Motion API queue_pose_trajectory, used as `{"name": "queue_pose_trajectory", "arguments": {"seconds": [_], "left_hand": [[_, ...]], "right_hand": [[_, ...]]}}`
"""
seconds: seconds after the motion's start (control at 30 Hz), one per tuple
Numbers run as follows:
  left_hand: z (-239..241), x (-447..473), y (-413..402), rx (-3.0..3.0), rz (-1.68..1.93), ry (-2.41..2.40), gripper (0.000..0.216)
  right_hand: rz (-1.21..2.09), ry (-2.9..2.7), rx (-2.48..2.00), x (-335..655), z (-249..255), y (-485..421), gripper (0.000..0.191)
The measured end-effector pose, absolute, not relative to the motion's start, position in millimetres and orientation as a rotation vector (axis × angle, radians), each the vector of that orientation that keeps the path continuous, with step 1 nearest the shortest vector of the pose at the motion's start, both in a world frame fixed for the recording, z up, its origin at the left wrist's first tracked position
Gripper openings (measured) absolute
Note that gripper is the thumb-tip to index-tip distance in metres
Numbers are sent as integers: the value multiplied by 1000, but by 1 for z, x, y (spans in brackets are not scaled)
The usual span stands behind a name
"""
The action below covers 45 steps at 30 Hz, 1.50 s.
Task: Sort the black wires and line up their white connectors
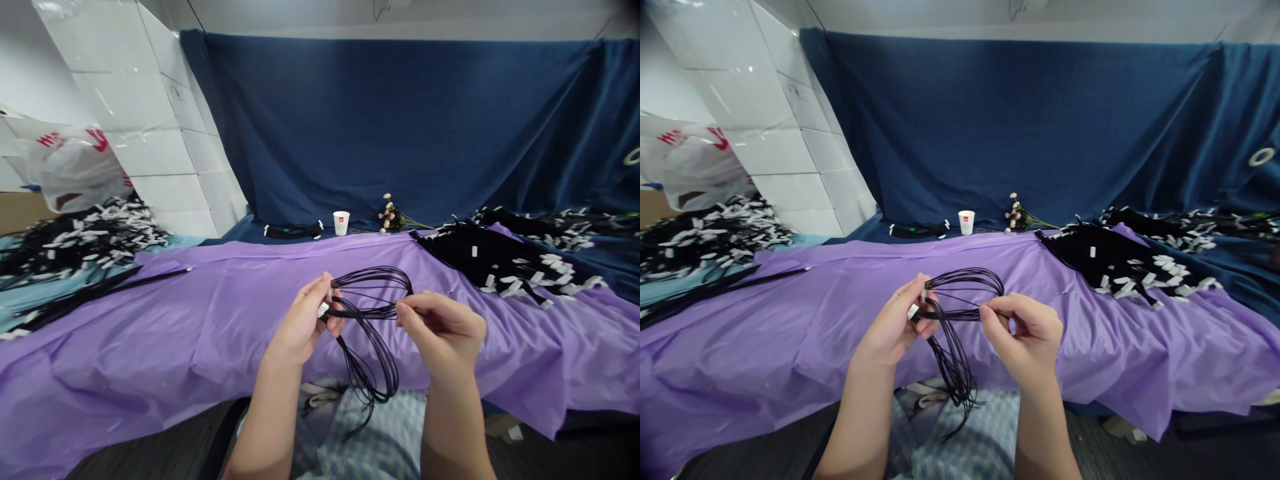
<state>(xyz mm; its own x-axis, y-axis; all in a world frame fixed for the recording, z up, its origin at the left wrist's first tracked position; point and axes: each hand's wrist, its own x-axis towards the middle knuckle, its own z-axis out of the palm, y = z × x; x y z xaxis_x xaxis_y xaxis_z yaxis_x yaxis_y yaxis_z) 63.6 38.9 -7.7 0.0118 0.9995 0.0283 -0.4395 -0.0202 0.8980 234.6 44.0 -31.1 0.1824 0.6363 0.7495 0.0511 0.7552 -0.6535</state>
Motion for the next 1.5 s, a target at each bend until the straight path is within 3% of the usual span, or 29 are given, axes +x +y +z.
{"name": "queue_pose_trajectory", "arguments": {"seconds": [1.1, 1.5], "left_hand": [[-13, 64, 43, 918, 1510, 922, 44], [-17, 62, 44, 1052, 1427, 1040, 42]], "right_hand": [[371, -1561, -584, 239, -32, 47, 16], [-13, -1665, -601, 229, -32, 51, 14]]}}
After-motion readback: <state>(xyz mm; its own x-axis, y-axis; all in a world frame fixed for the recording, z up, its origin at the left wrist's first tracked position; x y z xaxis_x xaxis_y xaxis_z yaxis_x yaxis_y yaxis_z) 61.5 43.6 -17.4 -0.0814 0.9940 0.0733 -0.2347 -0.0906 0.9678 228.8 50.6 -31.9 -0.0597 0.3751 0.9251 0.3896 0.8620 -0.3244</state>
